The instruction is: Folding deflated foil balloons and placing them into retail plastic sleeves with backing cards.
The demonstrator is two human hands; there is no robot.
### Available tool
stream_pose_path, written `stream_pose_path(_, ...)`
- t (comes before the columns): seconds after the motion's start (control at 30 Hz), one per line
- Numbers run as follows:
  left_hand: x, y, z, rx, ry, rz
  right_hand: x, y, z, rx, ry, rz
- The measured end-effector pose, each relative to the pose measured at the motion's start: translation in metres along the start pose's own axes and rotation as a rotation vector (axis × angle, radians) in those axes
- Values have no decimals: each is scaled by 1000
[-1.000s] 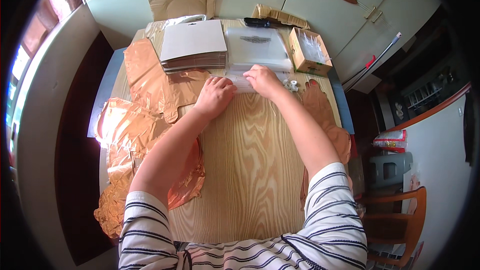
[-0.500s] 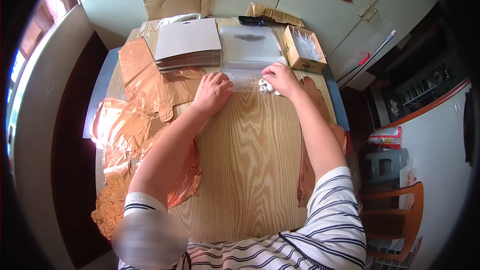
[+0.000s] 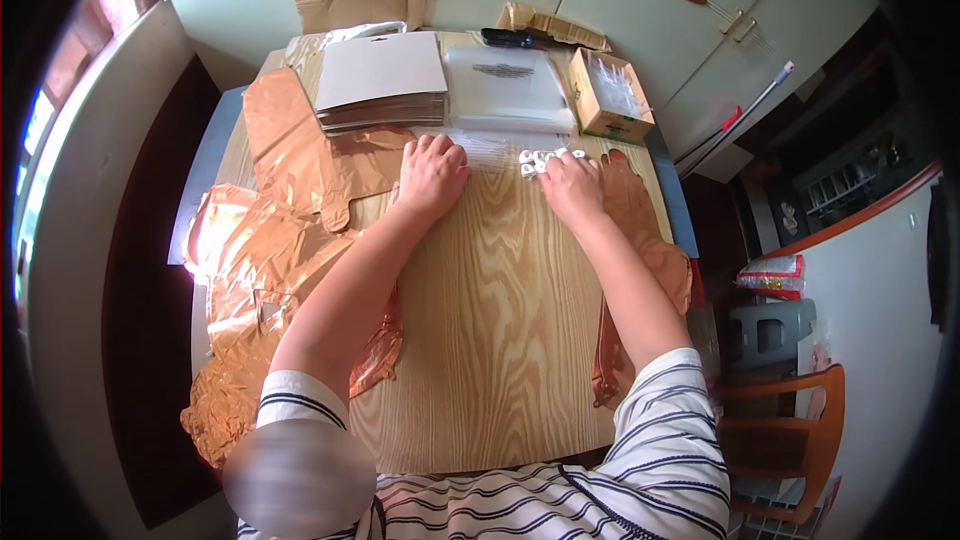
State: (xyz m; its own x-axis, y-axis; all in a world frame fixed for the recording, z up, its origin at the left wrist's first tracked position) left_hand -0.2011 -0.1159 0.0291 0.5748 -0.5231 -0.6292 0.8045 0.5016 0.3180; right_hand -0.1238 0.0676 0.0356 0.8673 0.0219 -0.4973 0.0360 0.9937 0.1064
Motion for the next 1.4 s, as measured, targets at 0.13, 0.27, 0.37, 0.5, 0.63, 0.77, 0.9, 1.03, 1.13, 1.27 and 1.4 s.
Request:
stream_pose_path(0.13,17,7,31,72,18,-15,6,-14,13,76,103,102)
stream_pose_path(0.27,46,-2,83,60,-101,-37,17,-6,30,-19,73,11)
stream_pose_path(0.37,85,-54,132,170,-252,183,26,-24,56,-186,73,13)
stream_pose_path(0.5,151,-63,198,219,-404,404,47,-103,82,-593,-208,-7)
stream_pose_path(0.63,217,3,228,219,-492,258,80,-196,107,-748,-280,222)
stream_pose_path(0.77,250,11,237,149,-367,276,88,-238,89,-850,-362,184)
stream_pose_path(0.9,267,0,241,104,-287,211,56,-240,57,-802,-319,36)
stream_pose_path(1.03,260,-3,240,213,-239,199,8,-236,43,-530,36,198)
stream_pose_path(1.13,258,-1,238,235,-229,191,-6,-244,24,-242,21,344)
stream_pose_path(1.27,263,3,244,226,-221,190,-1,-250,9,-170,-68,477)
stream_pose_path(1.4,262,4,247,222,-211,180,12,-206,1,-189,-199,520)
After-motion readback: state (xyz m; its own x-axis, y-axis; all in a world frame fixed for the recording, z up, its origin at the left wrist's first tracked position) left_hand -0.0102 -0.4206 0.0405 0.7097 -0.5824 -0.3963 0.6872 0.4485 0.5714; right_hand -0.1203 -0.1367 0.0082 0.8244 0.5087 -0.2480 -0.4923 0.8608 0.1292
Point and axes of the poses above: each hand's wrist, its own x-axis away from the middle knuckle, its own z-axis out of the back of the hand, y = z × x, the point moved 10 cm from there along -x, towards the middle knuckle, and after that the axes turned 5 degrees about x, right-handed, at the moved point
